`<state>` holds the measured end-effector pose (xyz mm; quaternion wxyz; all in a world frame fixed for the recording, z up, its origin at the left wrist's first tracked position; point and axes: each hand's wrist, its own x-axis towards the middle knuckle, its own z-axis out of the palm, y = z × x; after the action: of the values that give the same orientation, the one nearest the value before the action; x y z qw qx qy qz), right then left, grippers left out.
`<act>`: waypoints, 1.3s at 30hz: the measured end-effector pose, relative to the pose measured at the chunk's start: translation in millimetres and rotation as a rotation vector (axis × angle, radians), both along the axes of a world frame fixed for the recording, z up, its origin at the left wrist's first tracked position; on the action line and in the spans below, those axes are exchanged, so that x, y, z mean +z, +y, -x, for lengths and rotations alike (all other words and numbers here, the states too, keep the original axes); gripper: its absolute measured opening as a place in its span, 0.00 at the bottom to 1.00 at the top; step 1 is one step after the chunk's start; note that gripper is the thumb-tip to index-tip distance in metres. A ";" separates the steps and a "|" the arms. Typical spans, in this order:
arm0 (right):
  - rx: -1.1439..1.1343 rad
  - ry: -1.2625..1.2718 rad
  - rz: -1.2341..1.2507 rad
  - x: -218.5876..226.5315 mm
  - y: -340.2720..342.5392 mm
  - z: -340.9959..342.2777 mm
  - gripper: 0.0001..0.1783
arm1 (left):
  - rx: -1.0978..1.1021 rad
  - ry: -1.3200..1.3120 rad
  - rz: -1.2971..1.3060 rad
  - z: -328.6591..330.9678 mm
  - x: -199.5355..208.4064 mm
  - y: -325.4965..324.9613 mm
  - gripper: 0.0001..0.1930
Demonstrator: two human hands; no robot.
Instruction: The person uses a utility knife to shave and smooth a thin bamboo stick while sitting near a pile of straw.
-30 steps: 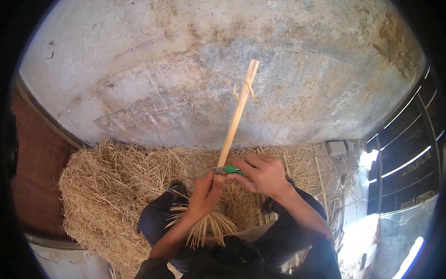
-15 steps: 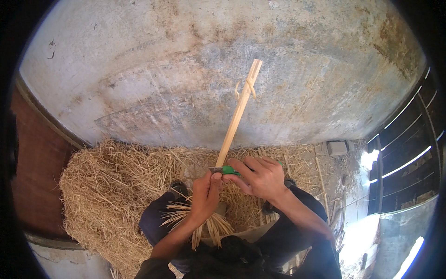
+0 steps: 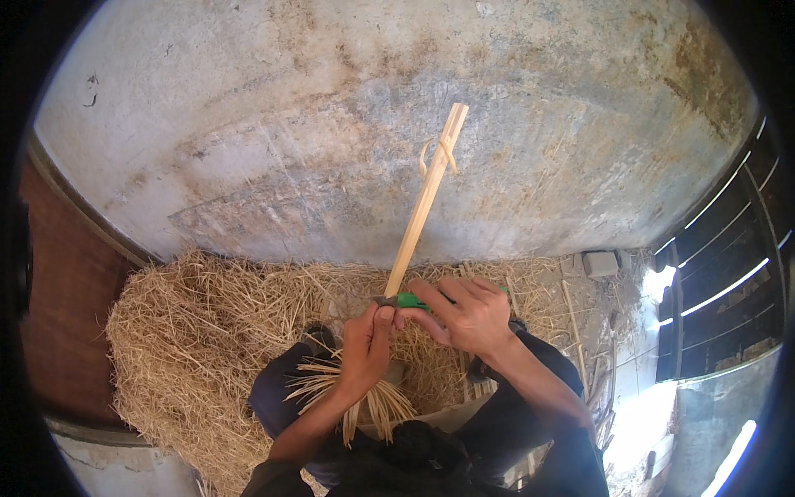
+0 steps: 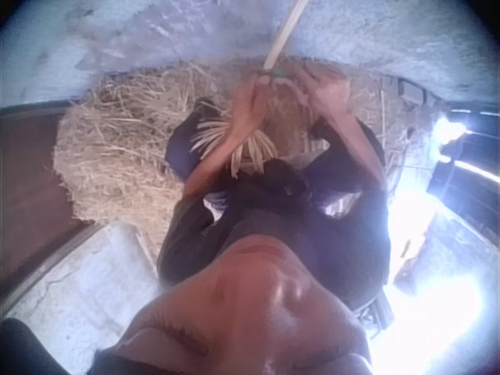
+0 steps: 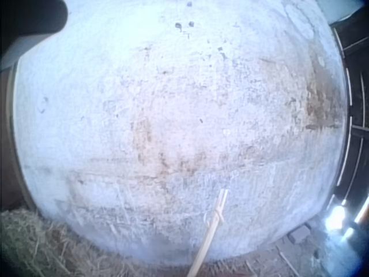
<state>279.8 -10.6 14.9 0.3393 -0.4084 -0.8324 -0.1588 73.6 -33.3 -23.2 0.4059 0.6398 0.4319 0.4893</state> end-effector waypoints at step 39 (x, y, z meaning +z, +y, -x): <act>-0.120 0.090 -0.091 33.3 27.5 -22.7 0.19 | -0.025 0.046 0.060 5.6 0.5 -6.8 0.19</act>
<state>302.5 17.0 48.3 0.3846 -0.4485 -0.7821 -0.1980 68.0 -40.0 -22.7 0.4208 0.6437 0.4476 0.4563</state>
